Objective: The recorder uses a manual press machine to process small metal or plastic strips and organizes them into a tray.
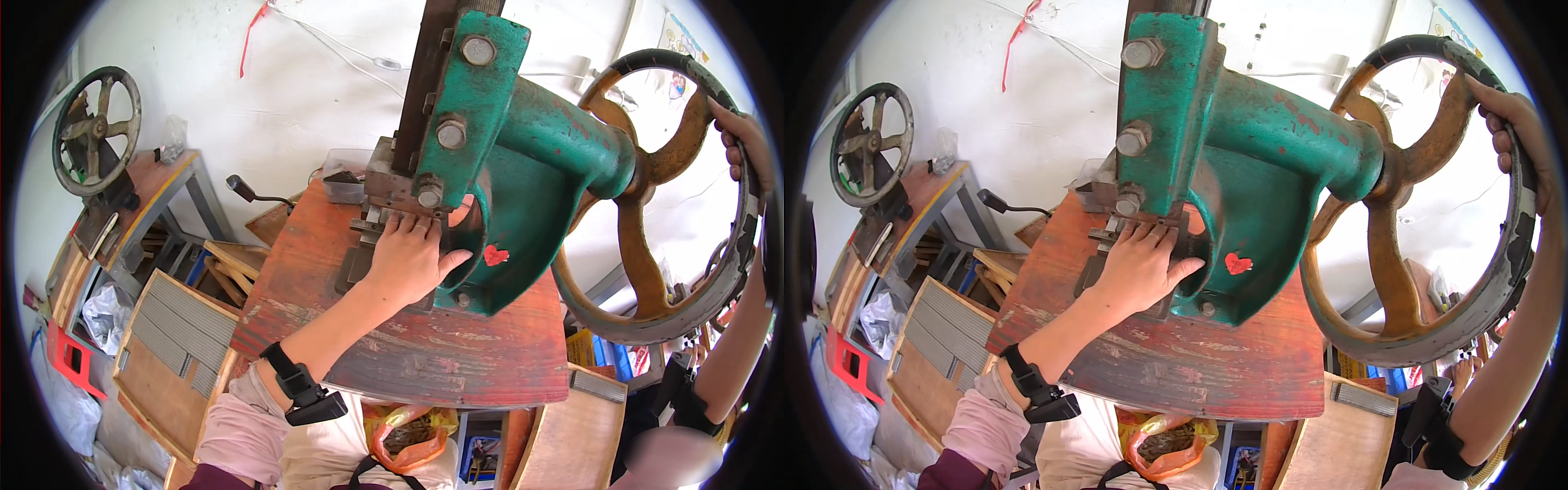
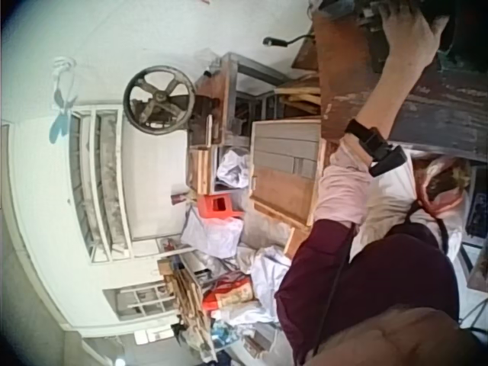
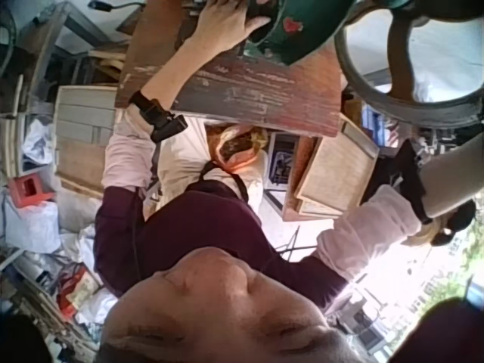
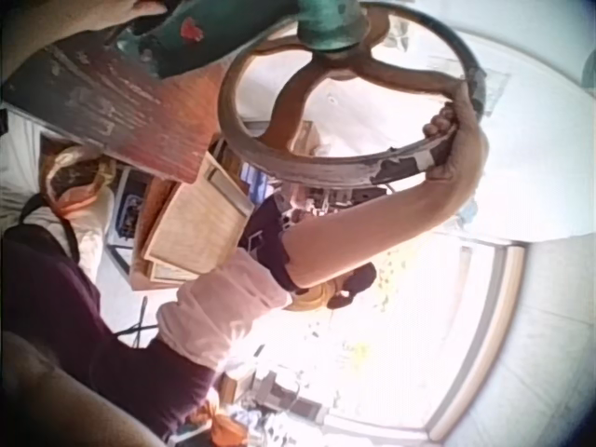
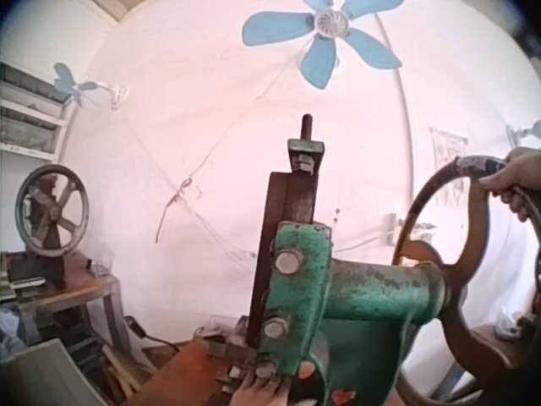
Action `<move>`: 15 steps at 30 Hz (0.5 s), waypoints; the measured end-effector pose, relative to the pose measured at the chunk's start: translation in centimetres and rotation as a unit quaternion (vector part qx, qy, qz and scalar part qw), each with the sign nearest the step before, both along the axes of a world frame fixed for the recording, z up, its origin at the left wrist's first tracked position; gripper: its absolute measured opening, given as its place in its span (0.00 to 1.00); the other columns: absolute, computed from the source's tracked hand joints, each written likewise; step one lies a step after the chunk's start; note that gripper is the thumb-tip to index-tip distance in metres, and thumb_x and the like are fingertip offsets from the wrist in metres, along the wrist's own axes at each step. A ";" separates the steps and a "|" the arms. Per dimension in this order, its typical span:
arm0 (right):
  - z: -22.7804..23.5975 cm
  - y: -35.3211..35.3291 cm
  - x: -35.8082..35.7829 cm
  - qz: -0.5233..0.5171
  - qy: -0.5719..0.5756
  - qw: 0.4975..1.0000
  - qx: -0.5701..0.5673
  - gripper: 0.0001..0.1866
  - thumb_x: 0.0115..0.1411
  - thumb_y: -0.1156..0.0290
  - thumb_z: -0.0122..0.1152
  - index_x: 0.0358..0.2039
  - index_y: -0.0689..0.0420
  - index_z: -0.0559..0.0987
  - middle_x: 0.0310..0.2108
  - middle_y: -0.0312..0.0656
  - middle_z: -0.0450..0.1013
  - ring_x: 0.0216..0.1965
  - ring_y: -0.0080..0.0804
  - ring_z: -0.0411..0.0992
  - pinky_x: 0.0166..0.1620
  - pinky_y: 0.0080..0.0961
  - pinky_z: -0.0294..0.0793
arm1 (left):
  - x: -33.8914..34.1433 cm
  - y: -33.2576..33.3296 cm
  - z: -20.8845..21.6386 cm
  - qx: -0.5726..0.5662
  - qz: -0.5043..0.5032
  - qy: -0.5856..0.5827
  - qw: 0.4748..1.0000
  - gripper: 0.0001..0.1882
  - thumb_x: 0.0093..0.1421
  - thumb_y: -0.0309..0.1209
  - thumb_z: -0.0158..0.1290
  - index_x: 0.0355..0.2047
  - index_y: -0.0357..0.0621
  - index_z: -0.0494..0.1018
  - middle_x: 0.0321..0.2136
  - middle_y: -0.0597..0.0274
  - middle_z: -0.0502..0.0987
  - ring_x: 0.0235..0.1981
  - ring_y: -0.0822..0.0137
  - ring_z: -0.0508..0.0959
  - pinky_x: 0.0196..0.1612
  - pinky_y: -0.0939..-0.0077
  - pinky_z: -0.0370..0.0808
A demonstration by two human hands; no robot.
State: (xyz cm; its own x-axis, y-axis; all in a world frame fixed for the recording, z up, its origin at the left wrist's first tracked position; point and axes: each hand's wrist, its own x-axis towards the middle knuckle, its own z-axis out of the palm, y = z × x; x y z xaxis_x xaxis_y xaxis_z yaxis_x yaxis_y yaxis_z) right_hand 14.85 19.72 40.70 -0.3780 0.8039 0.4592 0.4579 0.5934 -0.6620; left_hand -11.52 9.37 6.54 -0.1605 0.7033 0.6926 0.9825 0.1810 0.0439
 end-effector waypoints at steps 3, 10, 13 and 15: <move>-0.3 -0.5 -0.2 0.006 -0.007 1.000 0.005 0.11 0.55 0.68 0.63 0.25 0.62 0.75 0.13 0.33 0.65 0.12 0.16 0.63 0.15 0.11 0.65 | -0.5 -0.8 0.2 0.018 0.002 -0.011 1.000 0.32 0.57 0.55 0.45 0.40 0.32 0.73 0.42 0.46 0.75 0.47 0.52 0.72 0.54 0.49 0.60; 0.2 0.5 0.5 0.028 -0.002 1.000 0.005 0.11 0.56 0.69 0.63 0.26 0.63 0.74 0.13 0.33 0.66 0.12 0.16 0.63 0.15 0.11 0.65 | -3.2 -3.9 0.8 -0.042 0.091 -0.012 0.995 0.32 0.58 0.53 0.46 0.47 0.32 0.69 0.48 0.47 0.71 0.54 0.47 0.65 0.57 0.50 0.56; 0.3 0.7 0.6 0.040 0.010 0.999 -0.005 0.11 0.56 0.69 0.63 0.26 0.63 0.73 0.13 0.33 0.66 0.12 0.15 0.63 0.15 0.11 0.66 | -3.9 -5.2 1.7 -0.101 0.092 -0.116 0.984 0.30 0.58 0.49 0.50 0.51 0.35 0.68 0.54 0.45 0.65 0.60 0.40 0.55 0.59 0.49 0.53; 0.3 0.5 0.6 0.039 0.010 0.999 -0.005 0.11 0.56 0.69 0.63 0.26 0.63 0.73 0.13 0.33 0.66 0.12 0.15 0.63 0.15 0.11 0.66 | -4.7 -5.6 1.8 -0.115 0.067 -0.220 0.966 0.28 0.56 0.43 0.54 0.53 0.39 0.67 0.57 0.43 0.62 0.62 0.35 0.50 0.60 0.47 0.50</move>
State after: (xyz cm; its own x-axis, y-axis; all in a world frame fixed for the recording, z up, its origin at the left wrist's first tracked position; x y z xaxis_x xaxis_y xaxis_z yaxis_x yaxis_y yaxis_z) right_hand 15.49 20.22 40.99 -0.4316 0.7769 0.4584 0.3969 0.6199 -0.6769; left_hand -16.21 3.80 8.36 -0.5052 0.7822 0.3646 0.8443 0.3605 0.3965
